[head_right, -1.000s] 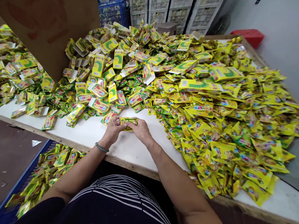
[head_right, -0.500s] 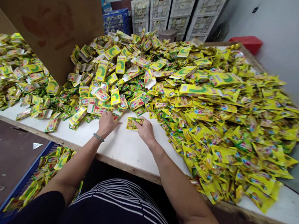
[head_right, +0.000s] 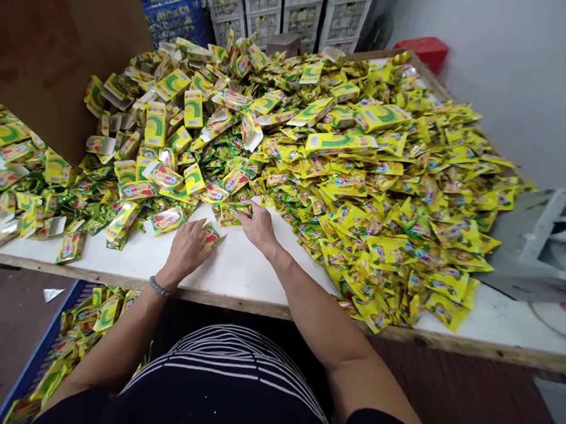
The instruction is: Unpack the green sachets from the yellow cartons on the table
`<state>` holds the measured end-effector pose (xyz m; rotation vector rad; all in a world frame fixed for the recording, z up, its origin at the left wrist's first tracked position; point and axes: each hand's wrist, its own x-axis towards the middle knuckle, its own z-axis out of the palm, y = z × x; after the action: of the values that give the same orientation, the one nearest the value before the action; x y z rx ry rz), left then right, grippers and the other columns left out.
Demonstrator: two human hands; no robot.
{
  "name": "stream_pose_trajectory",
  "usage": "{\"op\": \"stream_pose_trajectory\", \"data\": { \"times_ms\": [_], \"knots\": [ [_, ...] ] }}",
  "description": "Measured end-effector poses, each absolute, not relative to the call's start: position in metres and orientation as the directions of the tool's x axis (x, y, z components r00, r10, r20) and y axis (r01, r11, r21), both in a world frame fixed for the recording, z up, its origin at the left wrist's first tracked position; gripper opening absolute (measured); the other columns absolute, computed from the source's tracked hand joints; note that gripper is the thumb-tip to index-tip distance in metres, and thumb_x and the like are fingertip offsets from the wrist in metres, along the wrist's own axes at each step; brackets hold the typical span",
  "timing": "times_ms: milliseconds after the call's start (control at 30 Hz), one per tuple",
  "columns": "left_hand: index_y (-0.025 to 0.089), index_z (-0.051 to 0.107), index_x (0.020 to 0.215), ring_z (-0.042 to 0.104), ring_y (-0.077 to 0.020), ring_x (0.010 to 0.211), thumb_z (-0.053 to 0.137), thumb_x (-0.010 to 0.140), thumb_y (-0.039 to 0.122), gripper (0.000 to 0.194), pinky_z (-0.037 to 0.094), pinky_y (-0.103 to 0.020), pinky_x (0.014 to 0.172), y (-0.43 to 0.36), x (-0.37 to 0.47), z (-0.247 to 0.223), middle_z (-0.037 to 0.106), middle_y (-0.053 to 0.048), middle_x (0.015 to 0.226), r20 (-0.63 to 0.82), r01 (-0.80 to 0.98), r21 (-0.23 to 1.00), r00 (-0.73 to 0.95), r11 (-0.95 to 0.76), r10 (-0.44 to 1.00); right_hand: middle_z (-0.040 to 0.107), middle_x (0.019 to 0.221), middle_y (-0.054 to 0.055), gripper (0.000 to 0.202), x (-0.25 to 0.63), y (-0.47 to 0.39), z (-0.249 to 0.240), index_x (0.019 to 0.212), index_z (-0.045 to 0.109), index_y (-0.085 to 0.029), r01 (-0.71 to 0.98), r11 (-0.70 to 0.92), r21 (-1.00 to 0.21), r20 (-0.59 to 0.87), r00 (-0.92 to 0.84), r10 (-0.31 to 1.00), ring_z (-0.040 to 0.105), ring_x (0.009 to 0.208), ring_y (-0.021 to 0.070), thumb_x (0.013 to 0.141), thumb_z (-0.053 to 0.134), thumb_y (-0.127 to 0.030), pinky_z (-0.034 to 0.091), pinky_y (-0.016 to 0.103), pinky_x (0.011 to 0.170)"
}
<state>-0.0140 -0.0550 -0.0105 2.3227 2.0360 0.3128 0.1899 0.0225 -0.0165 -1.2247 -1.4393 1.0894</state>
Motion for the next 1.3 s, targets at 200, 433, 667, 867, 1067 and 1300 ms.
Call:
{"op": "stream_pose_trajectory", "data": {
  "times_ms": [200, 433, 667, 867, 1067, 1300],
  "knots": [
    [0.016, 0.046, 0.138, 0.061, -0.0316, 0.11, 0.074, 0.071, 0.031, 0.074, 0.051, -0.042, 0.095, -0.077, -0.02, 0.004, 0.061, -0.015, 0.119, 0.085, 0.977, 0.21, 0.027, -0.044, 0.996, 0.069, 0.077, 0.004, 0.041, 0.188, 0.014, -0.011, 0.093, 0.073, -0.017, 0.104, 0.102, -0.989, 0.085, -0.157, 0.984, 0.061, 0.073, 0.0181, 0.077, 0.068, -0.055, 0.048, 0.03, 0.072],
    [0.019, 0.045, 0.14, 0.055, -0.0304, 0.119, 0.069, 0.076, 0.027, 0.068, 0.048, -0.043, 0.102, -0.081, -0.003, -0.003, 0.056, -0.015, 0.128, 0.253, 0.935, 0.282, 0.144, -0.215, 0.957, 0.068, 0.071, 0.002, 0.033, 0.193, 0.01, -0.009, 0.085, 0.074, -0.017, 0.162, 0.059, -0.985, -0.017, -0.432, 0.902, 0.061, 0.07, 0.0168, 0.071, 0.075, -0.047, 0.048, 0.027, 0.066],
    [0.015, 0.046, 0.139, 0.057, -0.0307, 0.114, 0.067, 0.077, 0.024, 0.066, 0.047, -0.044, 0.102, -0.076, 0.007, -0.006, 0.061, -0.016, 0.126, 0.193, 0.922, 0.258, 0.243, -0.288, 0.951, 0.06, 0.064, -0.001, 0.036, 0.216, 0.018, -0.003, 0.08, 0.071, -0.014, 0.162, 0.03, -0.986, -0.058, -0.512, 0.857, 0.051, 0.06, 0.0126, 0.068, 0.074, -0.048, 0.04, 0.026, 0.06],
    [0.012, 0.044, 0.139, 0.056, -0.0319, 0.115, 0.065, 0.077, 0.024, 0.066, 0.046, -0.045, 0.101, -0.076, 0.014, -0.011, 0.06, -0.017, 0.126, 0.139, 0.934, 0.215, 0.26, -0.285, 0.956, 0.054, 0.058, -0.003, 0.009, 0.214, 0.016, 0.009, 0.071, 0.07, -0.017, 0.439, 0.252, -0.863, 0.01, -0.484, 0.875, 0.044, 0.059, 0.0116, 0.069, 0.067, -0.025, 0.032, 0.024, 0.059],
    [0.014, 0.043, 0.14, 0.055, -0.0322, 0.116, 0.066, 0.078, 0.024, 0.067, 0.046, -0.046, 0.101, -0.075, 0.018, -0.009, 0.059, -0.017, 0.127, 0.113, 0.946, 0.216, 0.223, -0.243, 0.968, 0.051, 0.054, -0.003, 0.011, 0.219, 0.015, 0.018, 0.061, 0.062, -0.019, 0.552, 0.289, -0.782, 0.031, -0.428, 0.903, 0.043, 0.056, 0.012, 0.071, 0.063, -0.024, 0.03, 0.024, 0.056],
    [0.017, 0.042, 0.142, 0.053, -0.0318, 0.119, 0.065, 0.078, 0.021, 0.069, 0.044, -0.047, 0.104, -0.076, 0.019, -0.009, 0.058, -0.016, 0.128, 0.104, 0.91, 0.249, 0.314, -0.33, 0.944, 0.061, 0.061, 0.0, 0.006, 0.22, 0.013, 0.021, 0.064, 0.068, -0.018, 0.563, 0.348, -0.749, 0.006, -0.521, 0.854, 0.048, 0.062, 0.0144, 0.068, 0.065, -0.017, 0.032, 0.025, 0.06]
  ]
}}
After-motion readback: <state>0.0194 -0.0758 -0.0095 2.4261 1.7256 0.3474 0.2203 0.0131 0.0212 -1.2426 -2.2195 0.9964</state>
